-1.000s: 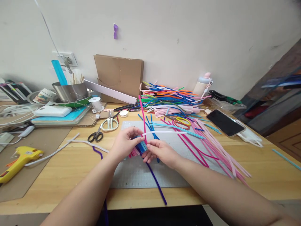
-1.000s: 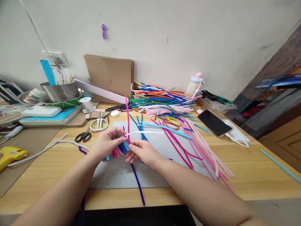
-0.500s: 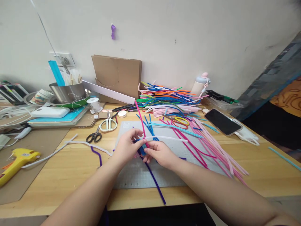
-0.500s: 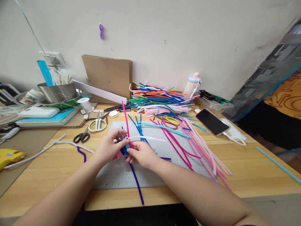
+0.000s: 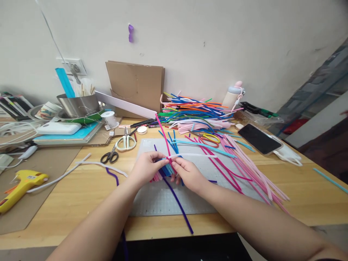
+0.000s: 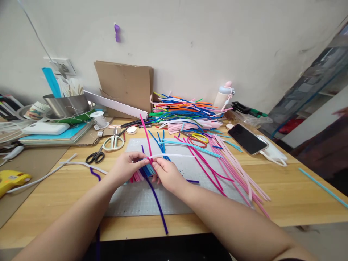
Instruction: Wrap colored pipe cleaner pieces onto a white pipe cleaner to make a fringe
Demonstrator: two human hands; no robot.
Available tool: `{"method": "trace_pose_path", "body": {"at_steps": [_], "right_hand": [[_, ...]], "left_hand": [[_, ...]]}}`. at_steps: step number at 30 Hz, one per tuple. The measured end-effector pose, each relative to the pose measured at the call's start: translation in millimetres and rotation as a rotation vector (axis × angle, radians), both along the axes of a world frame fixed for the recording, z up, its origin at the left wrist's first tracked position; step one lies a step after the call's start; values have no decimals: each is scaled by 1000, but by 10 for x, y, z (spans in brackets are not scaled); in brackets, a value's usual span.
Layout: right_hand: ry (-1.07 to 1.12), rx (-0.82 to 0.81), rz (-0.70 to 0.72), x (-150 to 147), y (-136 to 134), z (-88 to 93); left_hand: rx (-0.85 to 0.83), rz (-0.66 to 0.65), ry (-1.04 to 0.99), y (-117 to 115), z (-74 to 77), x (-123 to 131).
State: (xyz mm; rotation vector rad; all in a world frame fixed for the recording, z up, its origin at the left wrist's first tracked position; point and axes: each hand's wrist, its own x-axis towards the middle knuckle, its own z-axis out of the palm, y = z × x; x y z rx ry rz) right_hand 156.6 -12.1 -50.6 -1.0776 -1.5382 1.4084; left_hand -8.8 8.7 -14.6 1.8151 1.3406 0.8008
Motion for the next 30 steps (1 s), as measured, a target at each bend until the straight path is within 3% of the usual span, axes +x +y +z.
{"method": "trace_pose_path", "body": {"at_steps": [6, 22, 26, 30], "right_hand": [[-91, 11, -2, 40, 29, -3], [-436, 343, 59, 91, -45, 179], [-308, 209, 4, 107, 13, 145], [118, -196, -46, 187, 182, 152]], "left_hand": [[-52, -21, -42, -8, 16, 17], [-41, -70, -97, -23, 18, 40], [-129, -37, -130, -52, 57, 33], [-268, -33, -140, -73, 87, 29]]}}
